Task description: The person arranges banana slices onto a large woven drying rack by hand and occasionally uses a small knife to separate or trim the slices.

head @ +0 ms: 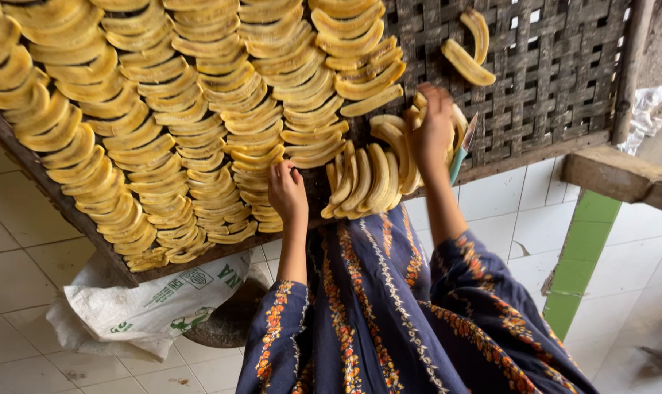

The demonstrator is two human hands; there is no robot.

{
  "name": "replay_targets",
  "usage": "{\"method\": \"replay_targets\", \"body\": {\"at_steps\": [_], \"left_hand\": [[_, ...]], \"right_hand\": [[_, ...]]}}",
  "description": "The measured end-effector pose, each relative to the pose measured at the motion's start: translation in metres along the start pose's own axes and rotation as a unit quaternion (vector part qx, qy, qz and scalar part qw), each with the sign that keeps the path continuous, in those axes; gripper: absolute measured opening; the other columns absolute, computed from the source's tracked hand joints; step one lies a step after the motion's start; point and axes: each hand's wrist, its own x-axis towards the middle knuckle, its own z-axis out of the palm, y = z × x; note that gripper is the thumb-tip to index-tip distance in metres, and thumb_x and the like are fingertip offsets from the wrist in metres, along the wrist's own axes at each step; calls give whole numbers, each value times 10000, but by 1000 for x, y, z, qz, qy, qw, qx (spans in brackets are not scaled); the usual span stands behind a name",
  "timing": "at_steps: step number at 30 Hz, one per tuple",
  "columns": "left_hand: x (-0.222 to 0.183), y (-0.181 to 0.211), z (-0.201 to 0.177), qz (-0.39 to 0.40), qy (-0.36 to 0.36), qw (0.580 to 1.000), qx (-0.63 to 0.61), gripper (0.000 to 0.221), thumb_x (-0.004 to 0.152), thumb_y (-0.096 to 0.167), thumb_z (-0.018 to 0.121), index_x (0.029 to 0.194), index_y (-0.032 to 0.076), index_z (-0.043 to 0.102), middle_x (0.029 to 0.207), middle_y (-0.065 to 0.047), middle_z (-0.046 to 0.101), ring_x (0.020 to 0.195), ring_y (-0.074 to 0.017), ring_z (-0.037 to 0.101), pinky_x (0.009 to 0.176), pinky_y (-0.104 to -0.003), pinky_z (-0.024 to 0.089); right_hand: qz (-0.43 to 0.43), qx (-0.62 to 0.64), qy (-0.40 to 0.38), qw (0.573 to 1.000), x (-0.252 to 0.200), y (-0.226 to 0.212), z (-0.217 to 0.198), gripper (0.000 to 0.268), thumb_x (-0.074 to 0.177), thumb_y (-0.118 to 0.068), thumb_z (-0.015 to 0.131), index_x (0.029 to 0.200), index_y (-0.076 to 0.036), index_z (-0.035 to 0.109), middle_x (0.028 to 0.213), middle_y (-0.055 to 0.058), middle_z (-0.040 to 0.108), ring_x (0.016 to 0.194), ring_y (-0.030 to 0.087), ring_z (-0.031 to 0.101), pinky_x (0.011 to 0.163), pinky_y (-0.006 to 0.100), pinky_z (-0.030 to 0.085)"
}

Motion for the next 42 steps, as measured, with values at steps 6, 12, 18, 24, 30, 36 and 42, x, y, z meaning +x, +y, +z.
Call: {"method": "replay_targets", "body": {"at_steps": [6,12,18,24,30,36,42], "left_hand": [[-7,35,-19,25,103,991,-86,284,883,79,727,1144,89,616,1060,-89,629,964,-296,655,745,-385,540],[3,102,19,-46,-66,944,-319,317,958,113,673,1274,129,643,1104,-21,688,905,-125,670,724,-308,588],[22,201,101,-109,-214,713,-659,387,1041,281,625,1358,62,586,1128,-12,650,971,-88,627,848,-269,534],[54,235,135,-195,-92,684,-696,252,1121,256,568,1200,20,608,972,-27,570,808,-105,528,732,-278,470],[88,227,119,-184,-29,738,-648,204,1071,228,572,1106,29,604,936,-13,569,789,-78,526,678,-244,451],[109,238,101,-212,-22,680,-702,284,1045,242,609,1183,1,553,963,-30,573,866,-122,559,731,-284,522],[106,238,98,-306,-51,500,-808,371,959,185,598,1317,126,520,916,7,525,790,-110,528,656,-325,533]], "right_hand": [[-138,-241,153,948,76,72,-23,520,949,-184,754,1396,-23,543,1279,154,614,1172,336,584,1038,469,433],[-171,-47,-58,982,101,77,-34,158,990,-125,708,1118,-60,643,1068,129,693,1011,297,652,920,436,541],[-115,243,-336,903,78,16,-56,386,963,-104,638,1333,0,598,1162,166,717,895,230,739,807,385,623],[-301,44,-255,918,98,-34,-64,474,925,-31,654,1379,64,555,1165,198,705,1030,319,711,920,385,599],[-251,135,-376,882,160,-47,-59,429,976,-98,615,1390,-11,545,1135,160,712,997,280,731,909,359,627],[-201,161,-516,817,194,-68,-42,284,1051,-206,591,1206,30,614,1028,182,715,889,276,700,816,395,601],[-40,191,-439,877,229,-62,-47,214,1060,-170,479,1058,-34,645,896,111,691,672,154,652,525,254,584]]}}
